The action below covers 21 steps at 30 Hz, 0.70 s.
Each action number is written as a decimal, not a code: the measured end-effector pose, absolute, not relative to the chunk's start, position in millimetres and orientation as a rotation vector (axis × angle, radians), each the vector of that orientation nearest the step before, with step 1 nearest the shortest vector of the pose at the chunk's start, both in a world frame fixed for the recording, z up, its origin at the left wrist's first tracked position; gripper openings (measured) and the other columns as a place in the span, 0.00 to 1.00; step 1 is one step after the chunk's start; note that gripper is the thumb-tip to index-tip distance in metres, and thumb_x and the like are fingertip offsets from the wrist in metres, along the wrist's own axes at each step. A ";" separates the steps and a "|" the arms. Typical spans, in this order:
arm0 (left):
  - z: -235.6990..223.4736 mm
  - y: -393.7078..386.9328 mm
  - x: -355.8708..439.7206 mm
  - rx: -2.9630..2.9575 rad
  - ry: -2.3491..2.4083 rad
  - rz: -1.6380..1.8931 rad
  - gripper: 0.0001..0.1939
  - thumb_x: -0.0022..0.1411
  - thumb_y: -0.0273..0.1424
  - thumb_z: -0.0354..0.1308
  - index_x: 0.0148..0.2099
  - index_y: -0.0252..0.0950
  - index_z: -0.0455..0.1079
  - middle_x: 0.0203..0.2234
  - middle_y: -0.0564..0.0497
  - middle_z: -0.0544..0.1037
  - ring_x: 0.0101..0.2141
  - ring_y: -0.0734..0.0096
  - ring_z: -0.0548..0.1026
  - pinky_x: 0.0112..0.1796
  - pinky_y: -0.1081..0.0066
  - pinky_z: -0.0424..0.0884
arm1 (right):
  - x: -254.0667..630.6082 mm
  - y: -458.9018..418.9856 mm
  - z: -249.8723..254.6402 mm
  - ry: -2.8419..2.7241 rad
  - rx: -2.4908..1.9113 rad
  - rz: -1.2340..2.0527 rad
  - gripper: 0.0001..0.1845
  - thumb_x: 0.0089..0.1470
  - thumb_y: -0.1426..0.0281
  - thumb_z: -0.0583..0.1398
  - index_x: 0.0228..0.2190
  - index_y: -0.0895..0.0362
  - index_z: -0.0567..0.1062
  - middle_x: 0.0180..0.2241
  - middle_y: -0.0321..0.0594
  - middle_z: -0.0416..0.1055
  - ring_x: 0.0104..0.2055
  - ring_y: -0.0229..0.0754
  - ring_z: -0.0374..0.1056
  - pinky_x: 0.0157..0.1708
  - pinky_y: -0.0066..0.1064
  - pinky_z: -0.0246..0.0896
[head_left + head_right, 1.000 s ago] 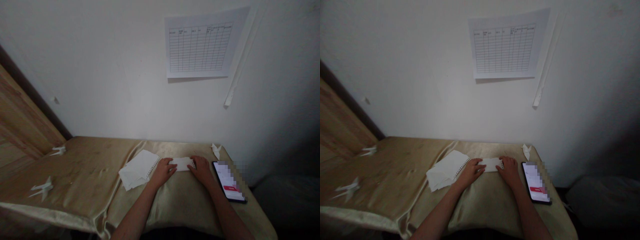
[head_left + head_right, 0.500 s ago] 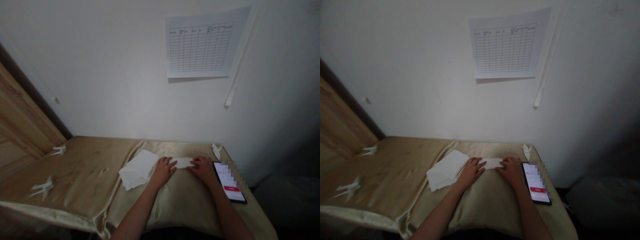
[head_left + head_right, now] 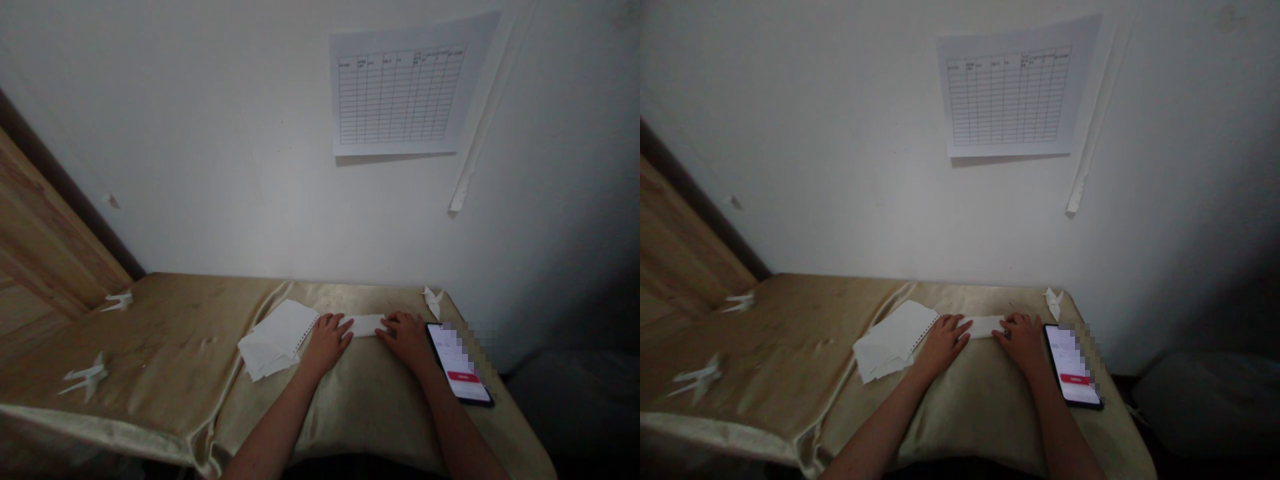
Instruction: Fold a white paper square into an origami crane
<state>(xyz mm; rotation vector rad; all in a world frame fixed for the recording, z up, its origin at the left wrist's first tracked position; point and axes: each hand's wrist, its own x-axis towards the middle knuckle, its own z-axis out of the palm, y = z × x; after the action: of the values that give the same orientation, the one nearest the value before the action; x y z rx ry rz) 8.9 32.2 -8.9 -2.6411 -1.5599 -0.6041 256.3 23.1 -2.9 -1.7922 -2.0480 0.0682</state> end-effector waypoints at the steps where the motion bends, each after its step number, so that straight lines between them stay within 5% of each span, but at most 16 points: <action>1: -8.9 32.1 9.0 -2.640 -1.561 -0.607 0.20 0.72 0.40 0.49 0.63 0.50 0.68 0.60 0.51 0.70 0.57 0.56 0.64 0.59 0.52 0.61 | 255.8 23.0 -2.6 -2.053 -1.796 0.066 0.18 0.61 0.55 0.58 0.46 0.48 0.80 0.49 0.43 0.74 0.54 0.54 0.65 0.63 0.61 0.40; 21: -4.2 30.8 11.0 -2.645 -1.571 -0.607 0.20 0.72 0.40 0.51 0.62 0.48 0.69 0.59 0.50 0.71 0.56 0.55 0.65 0.59 0.52 0.62 | 249.2 20.5 -2.5 -2.057 -1.880 0.046 0.19 0.63 0.59 0.55 0.50 0.50 0.77 0.50 0.45 0.72 0.56 0.53 0.63 0.64 0.64 0.32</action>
<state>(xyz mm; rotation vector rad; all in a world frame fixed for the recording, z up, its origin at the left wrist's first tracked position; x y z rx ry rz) 11.0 30.8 -4.2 -2.6450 -1.5707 -0.6071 249.2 20.5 -2.5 -1.8796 -2.0565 0.0460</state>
